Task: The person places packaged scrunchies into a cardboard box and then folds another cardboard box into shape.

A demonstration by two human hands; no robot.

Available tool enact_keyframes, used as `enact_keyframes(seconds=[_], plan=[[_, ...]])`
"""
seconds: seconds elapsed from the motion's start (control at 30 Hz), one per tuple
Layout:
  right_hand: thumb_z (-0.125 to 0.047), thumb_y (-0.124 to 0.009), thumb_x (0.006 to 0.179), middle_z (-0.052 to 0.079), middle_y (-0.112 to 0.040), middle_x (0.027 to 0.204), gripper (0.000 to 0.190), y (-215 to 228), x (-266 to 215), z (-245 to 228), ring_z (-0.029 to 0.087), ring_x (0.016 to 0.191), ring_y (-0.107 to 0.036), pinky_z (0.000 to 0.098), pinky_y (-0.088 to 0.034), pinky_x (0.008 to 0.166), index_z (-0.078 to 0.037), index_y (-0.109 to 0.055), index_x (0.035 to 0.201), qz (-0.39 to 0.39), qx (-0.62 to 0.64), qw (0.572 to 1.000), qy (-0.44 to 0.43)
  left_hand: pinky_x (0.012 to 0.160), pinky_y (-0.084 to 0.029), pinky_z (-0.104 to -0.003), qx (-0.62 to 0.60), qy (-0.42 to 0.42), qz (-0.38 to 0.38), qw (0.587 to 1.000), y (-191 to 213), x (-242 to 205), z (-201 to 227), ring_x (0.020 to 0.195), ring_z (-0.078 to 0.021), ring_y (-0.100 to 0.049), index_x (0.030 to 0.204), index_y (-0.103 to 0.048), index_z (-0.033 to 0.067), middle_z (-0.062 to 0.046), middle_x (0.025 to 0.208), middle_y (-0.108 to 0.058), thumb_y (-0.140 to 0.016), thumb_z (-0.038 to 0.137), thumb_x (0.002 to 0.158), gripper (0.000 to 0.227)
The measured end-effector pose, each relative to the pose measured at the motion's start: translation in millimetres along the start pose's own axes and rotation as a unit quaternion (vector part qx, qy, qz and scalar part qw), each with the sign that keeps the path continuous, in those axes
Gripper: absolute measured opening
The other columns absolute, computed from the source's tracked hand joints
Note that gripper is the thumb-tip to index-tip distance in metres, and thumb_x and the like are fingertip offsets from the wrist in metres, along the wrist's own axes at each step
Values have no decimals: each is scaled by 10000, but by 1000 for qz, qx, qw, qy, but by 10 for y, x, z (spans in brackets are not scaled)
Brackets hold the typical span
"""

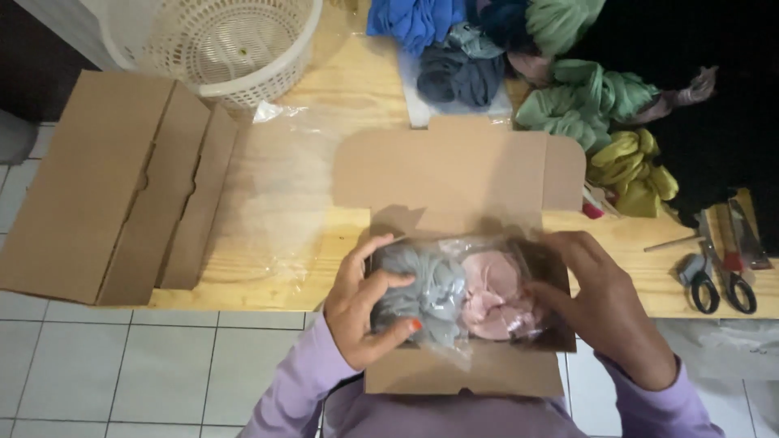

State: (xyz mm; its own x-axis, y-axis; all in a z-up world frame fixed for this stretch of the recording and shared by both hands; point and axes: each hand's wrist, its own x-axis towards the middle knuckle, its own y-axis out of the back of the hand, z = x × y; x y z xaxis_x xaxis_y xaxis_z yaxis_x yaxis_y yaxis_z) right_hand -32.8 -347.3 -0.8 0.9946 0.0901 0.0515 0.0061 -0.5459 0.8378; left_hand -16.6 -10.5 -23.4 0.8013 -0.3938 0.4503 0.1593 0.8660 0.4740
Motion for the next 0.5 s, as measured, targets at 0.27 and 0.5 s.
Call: enact_keyframes(seconds=[0.27,0.5], plan=[[-106,-734,868,109,-675,1309,419,-19,-58,158,231,1174,-697,327,-548,1029,-80,-651,1278,-34,44,989,136,1280,-220,-661,-24,-10,-24,999,-9,-116,-32,1537,-528,-248,1162,-708,74,-307,1586,-320,-564,355,993,358],[-85,-603,958,114,-585,1449,337,193,118,-68,354,1378,-538,445,-491,1134,-114,-662,1289,-77,-16,955,286,1286,-225,-693,38,-103,-52,993,71,8,-40,1461,-493,-399,1267,-685,126,-178,1454,-549,-462,122,1013,338]])
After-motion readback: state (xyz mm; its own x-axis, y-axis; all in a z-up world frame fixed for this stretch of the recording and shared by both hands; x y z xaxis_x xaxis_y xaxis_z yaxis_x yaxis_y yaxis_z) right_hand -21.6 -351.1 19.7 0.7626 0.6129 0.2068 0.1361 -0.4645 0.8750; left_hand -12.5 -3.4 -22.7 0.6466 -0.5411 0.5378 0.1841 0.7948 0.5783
